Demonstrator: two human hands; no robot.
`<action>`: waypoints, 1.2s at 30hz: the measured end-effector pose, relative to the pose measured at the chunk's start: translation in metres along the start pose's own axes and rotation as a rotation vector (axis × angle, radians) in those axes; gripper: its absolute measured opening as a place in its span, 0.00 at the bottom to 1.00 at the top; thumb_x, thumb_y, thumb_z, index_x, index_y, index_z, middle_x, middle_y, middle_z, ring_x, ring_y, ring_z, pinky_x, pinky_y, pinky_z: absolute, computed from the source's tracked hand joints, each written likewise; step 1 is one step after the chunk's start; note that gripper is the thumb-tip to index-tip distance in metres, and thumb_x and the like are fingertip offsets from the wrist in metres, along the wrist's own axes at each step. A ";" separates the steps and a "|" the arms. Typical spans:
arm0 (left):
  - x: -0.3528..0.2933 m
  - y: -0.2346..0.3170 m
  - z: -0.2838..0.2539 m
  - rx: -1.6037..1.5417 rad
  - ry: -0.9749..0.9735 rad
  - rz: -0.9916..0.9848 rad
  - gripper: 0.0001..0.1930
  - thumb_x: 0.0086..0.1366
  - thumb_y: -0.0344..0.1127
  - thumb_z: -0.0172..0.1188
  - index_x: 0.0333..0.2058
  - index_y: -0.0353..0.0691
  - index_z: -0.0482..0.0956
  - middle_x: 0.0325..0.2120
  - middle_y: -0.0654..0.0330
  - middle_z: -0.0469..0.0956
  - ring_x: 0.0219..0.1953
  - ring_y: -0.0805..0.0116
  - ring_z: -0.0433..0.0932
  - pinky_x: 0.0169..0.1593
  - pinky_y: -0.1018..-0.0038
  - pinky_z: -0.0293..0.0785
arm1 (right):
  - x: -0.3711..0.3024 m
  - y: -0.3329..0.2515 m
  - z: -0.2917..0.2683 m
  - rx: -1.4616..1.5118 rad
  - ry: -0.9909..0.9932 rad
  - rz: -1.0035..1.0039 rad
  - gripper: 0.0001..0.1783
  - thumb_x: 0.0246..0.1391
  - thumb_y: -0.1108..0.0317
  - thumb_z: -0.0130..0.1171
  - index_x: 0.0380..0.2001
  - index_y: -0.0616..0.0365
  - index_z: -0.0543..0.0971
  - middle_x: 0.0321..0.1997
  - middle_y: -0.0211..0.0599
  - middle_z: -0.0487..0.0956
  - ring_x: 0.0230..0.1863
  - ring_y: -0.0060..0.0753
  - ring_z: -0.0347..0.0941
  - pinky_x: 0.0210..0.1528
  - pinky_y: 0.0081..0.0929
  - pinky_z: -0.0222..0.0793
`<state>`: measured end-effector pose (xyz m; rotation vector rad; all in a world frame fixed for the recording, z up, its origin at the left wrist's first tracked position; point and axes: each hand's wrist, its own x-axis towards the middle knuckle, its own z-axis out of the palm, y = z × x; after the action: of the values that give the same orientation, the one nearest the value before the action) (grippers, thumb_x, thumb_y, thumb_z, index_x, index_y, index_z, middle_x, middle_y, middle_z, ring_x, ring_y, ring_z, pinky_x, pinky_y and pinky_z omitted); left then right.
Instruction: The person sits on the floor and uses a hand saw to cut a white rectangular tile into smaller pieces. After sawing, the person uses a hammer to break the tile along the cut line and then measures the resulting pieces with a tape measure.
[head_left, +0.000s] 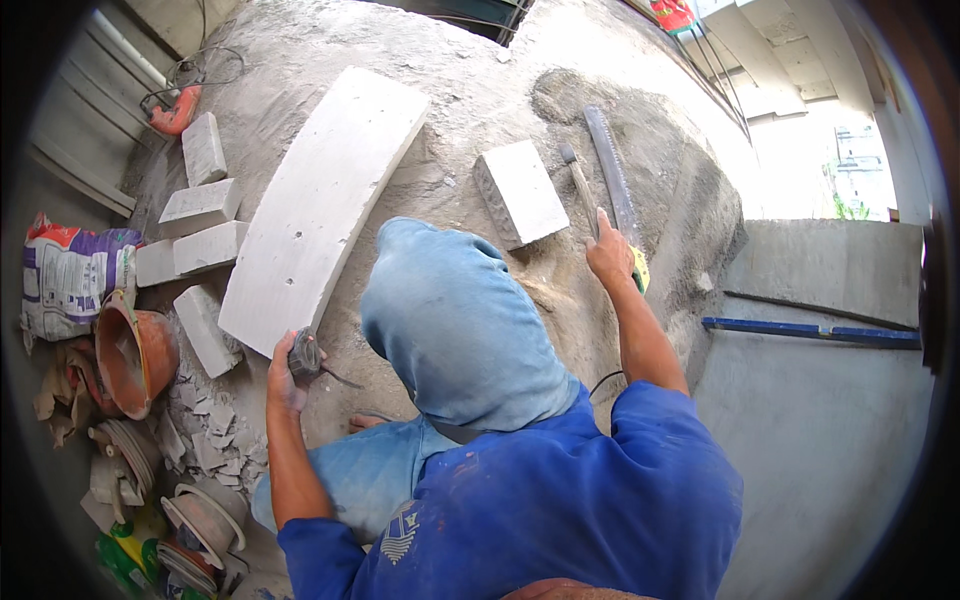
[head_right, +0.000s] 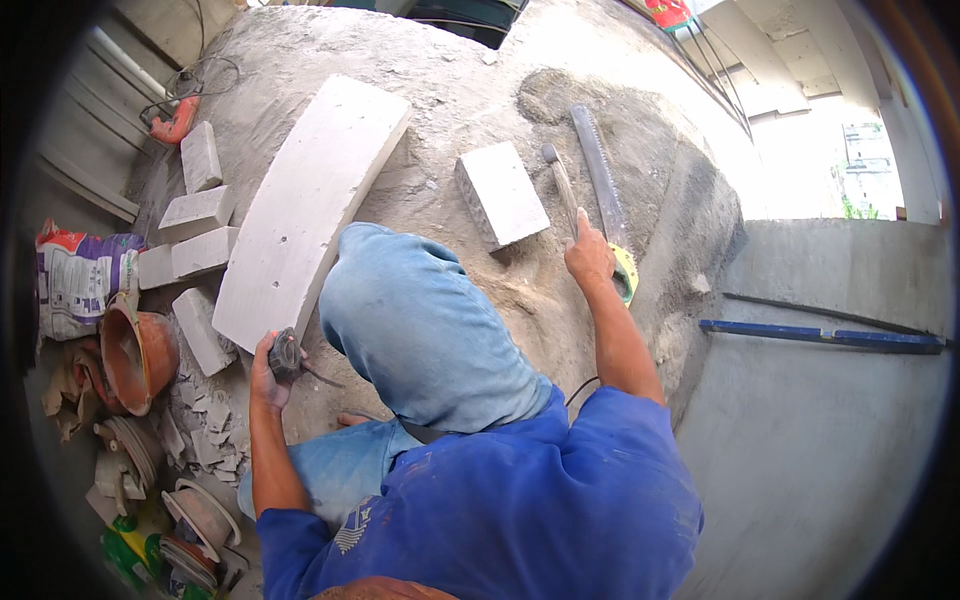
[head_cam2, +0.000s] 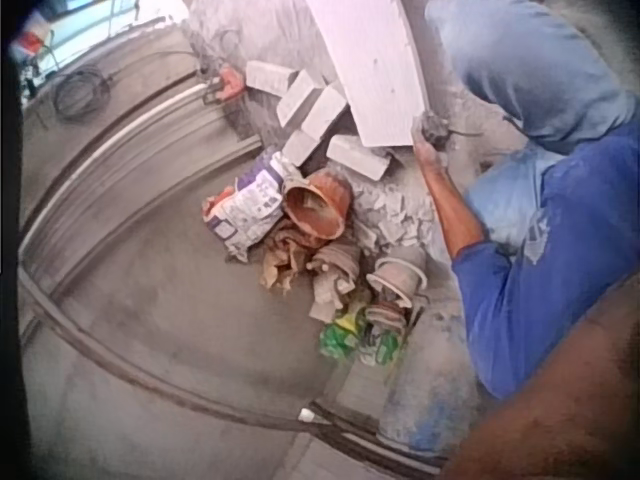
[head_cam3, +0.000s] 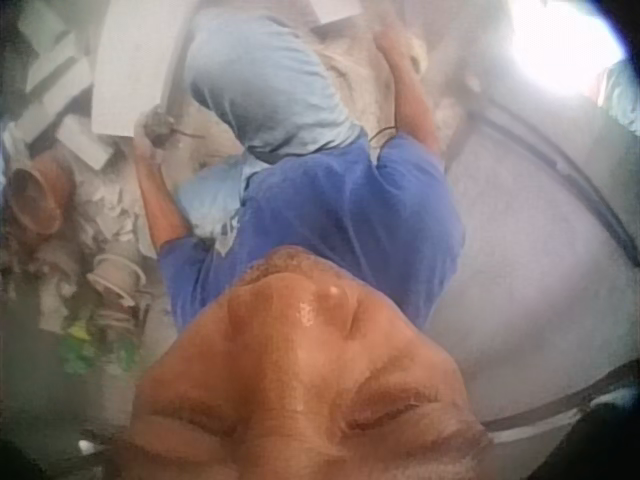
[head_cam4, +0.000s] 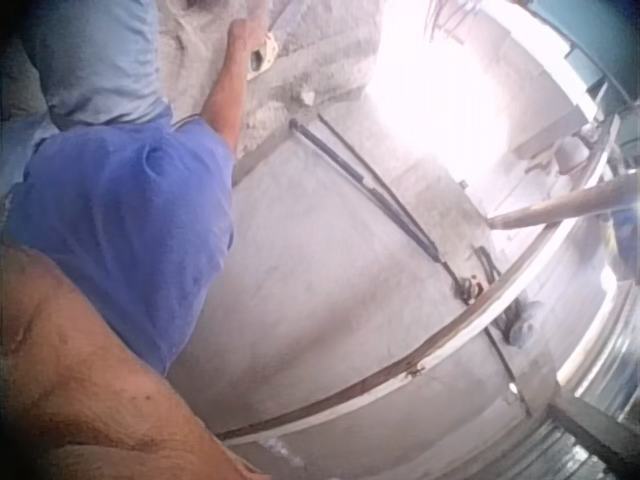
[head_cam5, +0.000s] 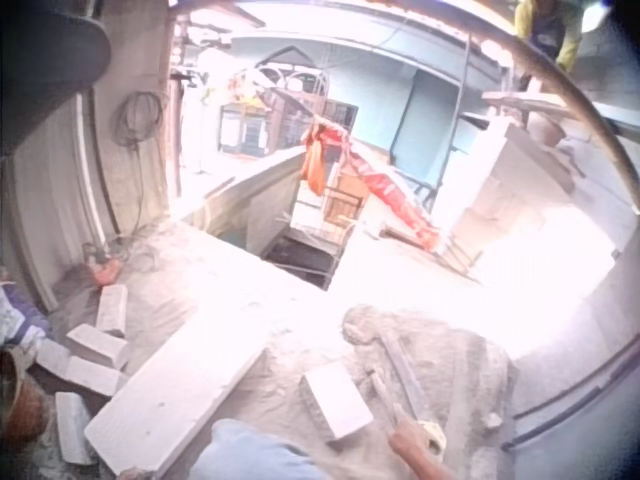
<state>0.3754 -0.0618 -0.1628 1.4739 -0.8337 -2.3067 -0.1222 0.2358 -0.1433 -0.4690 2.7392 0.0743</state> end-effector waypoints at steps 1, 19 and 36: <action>0.002 -0.001 -0.001 -0.002 0.012 -0.012 0.21 0.69 0.54 0.60 0.43 0.40 0.80 0.30 0.59 0.82 0.31 0.65 0.83 0.39 0.68 0.78 | 0.000 -0.004 -0.002 -0.061 0.025 -0.024 0.42 0.58 0.56 0.64 0.74 0.46 0.62 0.61 0.59 0.76 0.62 0.58 0.73 0.61 0.50 0.70; -0.025 0.007 -0.013 -0.050 0.094 -0.008 0.24 0.66 0.58 0.61 0.43 0.41 0.79 0.29 0.57 0.82 0.28 0.64 0.82 0.33 0.62 0.83 | 0.058 -0.121 0.053 0.070 -0.086 -0.214 0.77 0.32 0.30 0.75 0.77 0.56 0.47 0.71 0.75 0.60 0.75 0.71 0.55 0.73 0.51 0.58; -0.090 0.115 -0.131 -0.647 0.396 0.682 0.23 0.61 0.60 0.66 0.42 0.46 0.79 0.32 0.59 0.79 0.31 0.65 0.76 0.36 0.69 0.71 | 0.028 -0.267 -0.091 0.656 -0.279 -0.650 0.56 0.47 0.55 0.77 0.71 0.72 0.59 0.62 0.60 0.74 0.57 0.47 0.77 0.57 0.36 0.73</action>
<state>0.5244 -0.1481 -0.0686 1.0661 -0.3365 -1.4959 -0.0892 -0.0346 -0.0655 -1.0095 2.0490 -0.8201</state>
